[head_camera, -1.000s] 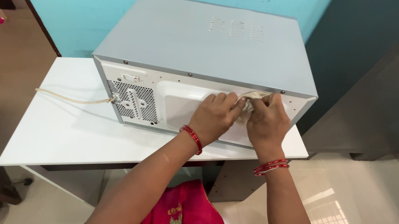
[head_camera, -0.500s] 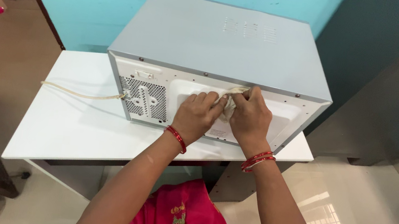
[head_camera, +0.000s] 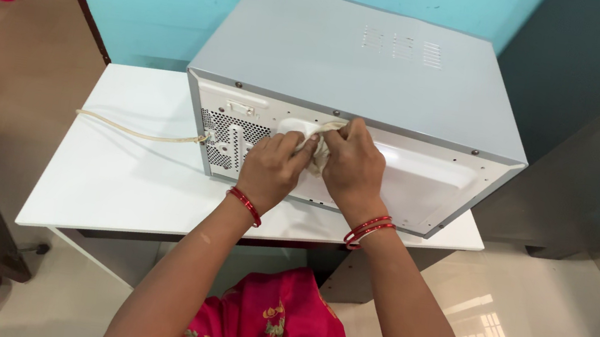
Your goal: The person wipes the exterior surfaces of a microwave oven using a cloth. They clean the top, front, sides, and back of the appliance, which is placed on a white table.
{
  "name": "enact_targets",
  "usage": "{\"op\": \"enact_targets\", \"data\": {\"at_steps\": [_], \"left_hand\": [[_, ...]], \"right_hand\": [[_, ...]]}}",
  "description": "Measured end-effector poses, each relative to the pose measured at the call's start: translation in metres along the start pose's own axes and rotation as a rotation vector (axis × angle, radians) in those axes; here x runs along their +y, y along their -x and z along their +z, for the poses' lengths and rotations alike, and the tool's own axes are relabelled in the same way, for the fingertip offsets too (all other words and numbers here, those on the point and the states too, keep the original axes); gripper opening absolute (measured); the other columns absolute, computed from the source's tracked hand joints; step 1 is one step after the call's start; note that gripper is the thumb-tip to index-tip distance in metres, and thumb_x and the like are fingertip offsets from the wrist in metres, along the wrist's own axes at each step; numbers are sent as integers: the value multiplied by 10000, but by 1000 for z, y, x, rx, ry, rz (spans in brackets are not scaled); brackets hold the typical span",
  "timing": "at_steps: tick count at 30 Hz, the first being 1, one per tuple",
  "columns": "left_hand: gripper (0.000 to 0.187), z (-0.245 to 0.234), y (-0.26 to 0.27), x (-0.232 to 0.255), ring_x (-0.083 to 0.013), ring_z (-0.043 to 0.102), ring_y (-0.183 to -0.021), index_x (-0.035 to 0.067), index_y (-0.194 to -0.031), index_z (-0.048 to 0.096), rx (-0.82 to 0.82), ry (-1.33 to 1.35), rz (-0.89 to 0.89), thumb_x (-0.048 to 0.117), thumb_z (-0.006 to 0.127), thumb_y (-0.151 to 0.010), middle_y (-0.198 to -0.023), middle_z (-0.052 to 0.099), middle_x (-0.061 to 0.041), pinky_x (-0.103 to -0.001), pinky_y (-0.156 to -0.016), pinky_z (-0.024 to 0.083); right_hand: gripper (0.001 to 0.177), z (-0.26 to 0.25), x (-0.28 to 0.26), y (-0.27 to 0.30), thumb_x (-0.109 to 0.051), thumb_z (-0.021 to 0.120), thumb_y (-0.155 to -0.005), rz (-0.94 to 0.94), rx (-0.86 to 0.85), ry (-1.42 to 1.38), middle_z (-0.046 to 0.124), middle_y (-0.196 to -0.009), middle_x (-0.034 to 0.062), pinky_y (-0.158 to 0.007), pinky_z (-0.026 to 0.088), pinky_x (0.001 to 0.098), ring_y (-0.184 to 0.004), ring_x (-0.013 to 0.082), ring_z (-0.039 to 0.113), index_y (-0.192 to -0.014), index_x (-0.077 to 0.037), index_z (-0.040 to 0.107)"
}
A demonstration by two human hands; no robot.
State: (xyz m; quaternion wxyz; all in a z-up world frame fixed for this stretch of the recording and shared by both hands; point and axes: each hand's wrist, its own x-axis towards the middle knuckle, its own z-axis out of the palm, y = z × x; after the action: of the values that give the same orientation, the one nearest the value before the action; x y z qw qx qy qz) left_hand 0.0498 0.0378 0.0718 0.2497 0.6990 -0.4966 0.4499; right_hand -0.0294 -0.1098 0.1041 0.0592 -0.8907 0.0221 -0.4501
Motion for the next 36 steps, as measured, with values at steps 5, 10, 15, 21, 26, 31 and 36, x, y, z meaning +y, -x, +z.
{"op": "enact_targets", "data": {"at_steps": [5, 10, 15, 21, 26, 31, 36], "left_hand": [[328, -4, 9, -7, -226, 642, -830, 64, -1241, 710, 11, -19, -69, 31, 675, -917, -989, 622, -68, -363, -686, 535], [260, -6, 15, -9, -243, 658, -829, 61, -1181, 719, 72, -9, -158, 44, 698, -922, -994, 632, -83, -369, -675, 547], [206, -6, 22, -8, -240, 659, -779, 43, -1098, 721, 31, 47, -344, 18, 721, -894, -986, 650, -63, -371, -640, 538], [275, 4, 44, -19, -290, 676, -825, 83, -1043, 700, 21, 76, -542, -8, 717, -785, -1028, 658, -51, -419, -651, 545], [246, 3, 68, -24, -317, 678, -845, 98, -1027, 701, -93, 74, -708, 8, 700, -797, -1027, 657, -58, -447, -675, 546], [109, -8, 73, -28, -316, 678, -835, 81, -961, 701, -157, 77, -770, 31, 682, -866, -1010, 653, -62, -452, -704, 547], [221, -30, 58, -19, -215, 684, -749, 62, -1146, 716, 150, 297, -710, 28, 641, -941, -970, 639, -66, -352, -661, 560]], "right_hand": [[80, 8, -13, -7, -64, 760, -806, -43, -16, -33, 570, -932, 75, -625, 523, 402, -840, 255, 637, -877, -80, 727], [114, 16, -23, -13, -42, 755, -773, -61, -58, -53, 574, -954, 79, -639, 531, 400, -874, 255, 647, -874, -86, 725], [122, 26, -36, -19, -97, 769, -746, -123, -40, -59, 568, -935, 96, -679, 539, 415, -865, 276, 637, -857, -86, 720], [63, 59, -52, -18, -138, 718, -785, -266, -91, 27, 558, -957, 93, -775, 541, 407, -913, 271, 620, -818, -89, 697], [106, 88, -64, -4, -192, 711, -755, -336, -136, 41, 562, -963, 98, -757, 540, 404, -900, 272, 620, -795, -94, 701], [28, 88, -65, -1, -149, 702, -782, -383, -190, 78, 582, -1007, 52, -819, 557, 382, -922, 240, 622, -794, -123, 697], [63, 57, -61, -19, -154, 705, -807, -502, -18, -41, 571, -1003, 43, -836, 553, 371, -941, 232, 604, -832, -100, 683]]}}
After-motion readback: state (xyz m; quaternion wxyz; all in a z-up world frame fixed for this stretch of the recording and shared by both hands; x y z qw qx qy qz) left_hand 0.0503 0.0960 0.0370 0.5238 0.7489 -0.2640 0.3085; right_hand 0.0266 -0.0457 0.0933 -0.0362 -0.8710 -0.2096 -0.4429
